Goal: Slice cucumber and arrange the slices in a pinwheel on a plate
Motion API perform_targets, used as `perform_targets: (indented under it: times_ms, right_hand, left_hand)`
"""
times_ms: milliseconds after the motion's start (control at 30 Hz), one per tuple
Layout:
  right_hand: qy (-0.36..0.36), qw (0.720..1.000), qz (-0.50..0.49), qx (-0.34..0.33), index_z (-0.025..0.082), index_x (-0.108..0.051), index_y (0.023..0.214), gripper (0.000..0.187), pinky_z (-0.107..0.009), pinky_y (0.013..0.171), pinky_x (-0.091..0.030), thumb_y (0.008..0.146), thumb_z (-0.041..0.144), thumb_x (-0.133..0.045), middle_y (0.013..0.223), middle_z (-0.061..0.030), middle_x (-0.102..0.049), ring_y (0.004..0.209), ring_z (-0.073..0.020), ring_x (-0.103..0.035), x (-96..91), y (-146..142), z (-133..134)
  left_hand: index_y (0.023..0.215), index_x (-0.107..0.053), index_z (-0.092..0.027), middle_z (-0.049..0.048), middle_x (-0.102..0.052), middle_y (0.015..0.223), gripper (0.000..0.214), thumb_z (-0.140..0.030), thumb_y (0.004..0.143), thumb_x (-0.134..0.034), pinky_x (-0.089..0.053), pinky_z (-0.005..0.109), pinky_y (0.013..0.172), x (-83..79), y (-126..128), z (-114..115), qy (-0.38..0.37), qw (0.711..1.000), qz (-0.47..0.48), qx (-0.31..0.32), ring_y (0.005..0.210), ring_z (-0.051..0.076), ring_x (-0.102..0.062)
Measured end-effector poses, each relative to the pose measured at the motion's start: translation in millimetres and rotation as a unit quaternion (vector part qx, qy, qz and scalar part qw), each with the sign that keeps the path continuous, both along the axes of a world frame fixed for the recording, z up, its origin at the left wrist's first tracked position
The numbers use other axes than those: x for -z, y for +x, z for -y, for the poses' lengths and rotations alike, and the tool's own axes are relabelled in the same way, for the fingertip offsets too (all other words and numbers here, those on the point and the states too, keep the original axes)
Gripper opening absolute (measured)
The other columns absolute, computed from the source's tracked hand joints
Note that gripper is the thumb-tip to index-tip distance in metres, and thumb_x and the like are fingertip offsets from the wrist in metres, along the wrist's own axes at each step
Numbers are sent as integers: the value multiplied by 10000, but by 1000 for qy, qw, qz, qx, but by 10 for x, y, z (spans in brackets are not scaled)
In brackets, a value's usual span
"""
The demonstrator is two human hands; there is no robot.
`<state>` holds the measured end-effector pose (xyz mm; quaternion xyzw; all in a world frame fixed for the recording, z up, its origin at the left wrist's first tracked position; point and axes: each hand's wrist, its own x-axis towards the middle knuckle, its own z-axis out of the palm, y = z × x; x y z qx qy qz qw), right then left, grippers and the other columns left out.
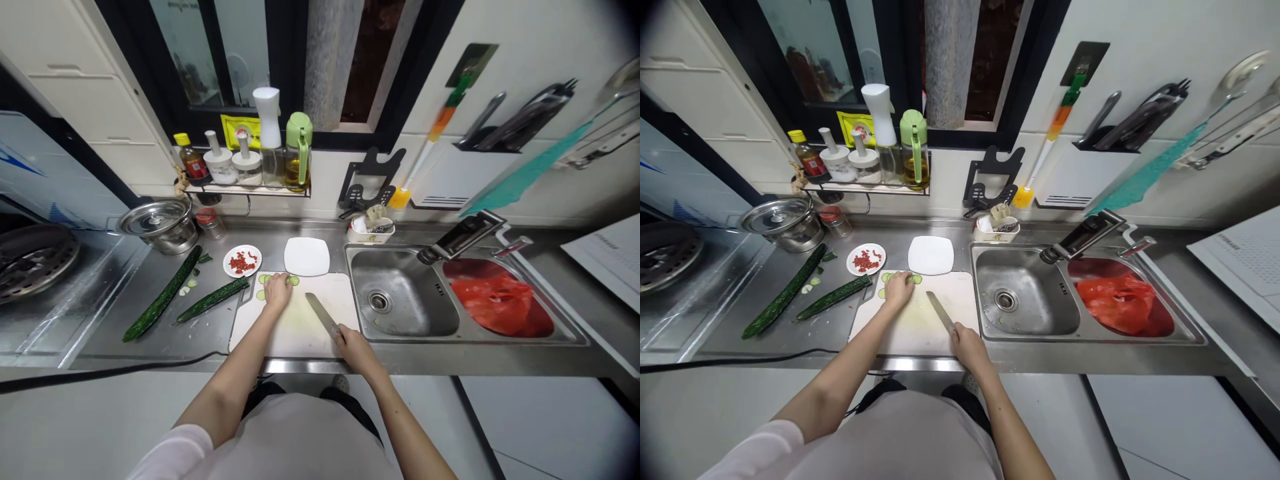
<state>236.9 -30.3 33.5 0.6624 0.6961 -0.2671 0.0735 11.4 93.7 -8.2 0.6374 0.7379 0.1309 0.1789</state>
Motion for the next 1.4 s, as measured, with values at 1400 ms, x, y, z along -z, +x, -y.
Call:
perform_targets:
  times_ms: [1400]
  right_hand:
    - [-10,996,44,-79,187,-562,1044,260,-279,688,-346,973,247,-319,964,-114,-686,916,-219,-632,-137,-251,107]
  left_hand:
    - [1067,-683,-246,64,-649,1105,321,-394,782,-672,-377,348,969,-27,-490,460,-48,987,39,147,1100,250,-542]
